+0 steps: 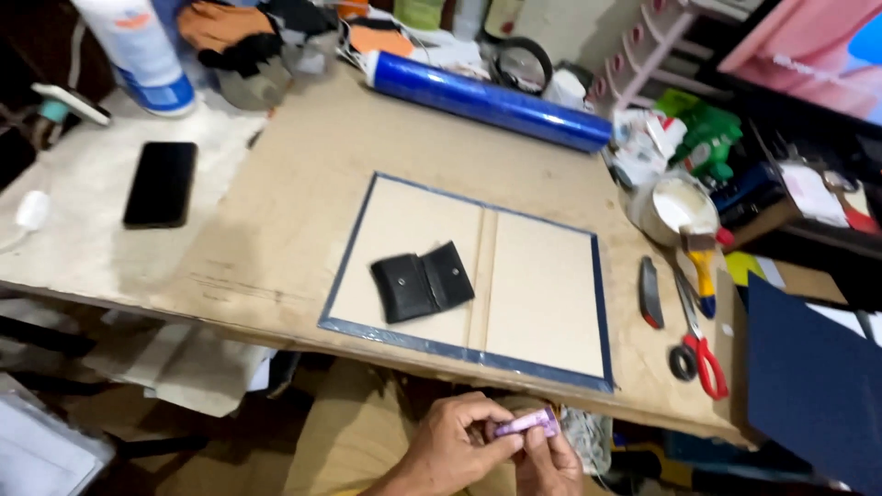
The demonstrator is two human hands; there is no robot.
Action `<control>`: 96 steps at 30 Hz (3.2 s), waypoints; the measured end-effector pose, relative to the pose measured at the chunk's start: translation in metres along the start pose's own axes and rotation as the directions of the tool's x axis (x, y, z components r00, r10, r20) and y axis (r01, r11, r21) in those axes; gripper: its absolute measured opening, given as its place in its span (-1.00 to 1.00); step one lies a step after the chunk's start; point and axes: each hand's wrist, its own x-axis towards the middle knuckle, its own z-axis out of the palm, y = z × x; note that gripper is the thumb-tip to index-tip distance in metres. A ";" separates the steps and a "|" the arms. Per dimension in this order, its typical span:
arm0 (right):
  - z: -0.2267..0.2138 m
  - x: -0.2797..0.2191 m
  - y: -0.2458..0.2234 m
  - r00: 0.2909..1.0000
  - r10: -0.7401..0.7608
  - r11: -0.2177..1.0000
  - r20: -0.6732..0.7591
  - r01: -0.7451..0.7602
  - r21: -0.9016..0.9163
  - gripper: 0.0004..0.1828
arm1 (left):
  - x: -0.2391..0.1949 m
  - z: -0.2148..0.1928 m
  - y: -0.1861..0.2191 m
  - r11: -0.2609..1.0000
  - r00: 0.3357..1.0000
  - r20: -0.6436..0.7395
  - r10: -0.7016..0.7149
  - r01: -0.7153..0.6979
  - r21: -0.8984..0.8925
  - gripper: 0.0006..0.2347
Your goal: The person handles money from a wallet and then manually smooths a clear plastic film over a cardboard folder to laminate it.
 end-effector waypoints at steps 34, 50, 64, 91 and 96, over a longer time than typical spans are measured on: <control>0.099 0.030 -0.081 0.671 -0.343 -0.093 0.658 0.672 -0.734 -0.79 | 0.050 -0.059 -0.070 0.544 0.704 0.151 0.694 -0.650 0.531 -0.55; 0.113 0.039 -0.119 0.803 0.323 0.354 0.502 0.389 -0.850 -0.48 | 0.045 -0.055 -0.086 0.599 0.725 0.110 0.680 -0.635 0.488 -0.29; 0.113 0.018 -0.080 0.882 -0.168 0.392 0.440 0.469 -0.791 -0.74 | 0.047 -0.061 -0.090 0.467 0.573 0.135 0.808 -0.764 0.445 -0.52; 0.112 0.029 -0.073 0.753 -0.227 0.245 0.618 0.658 -0.712 -0.73 | 0.051 -0.062 -0.097 0.467 0.533 0.108 0.839 -0.808 0.360 -0.62; 0.094 0.038 -0.051 0.630 -0.278 0.176 0.725 0.776 -0.606 -0.84 | 0.052 -0.059 -0.088 0.463 0.535 0.064 0.843 -0.780 0.421 -0.65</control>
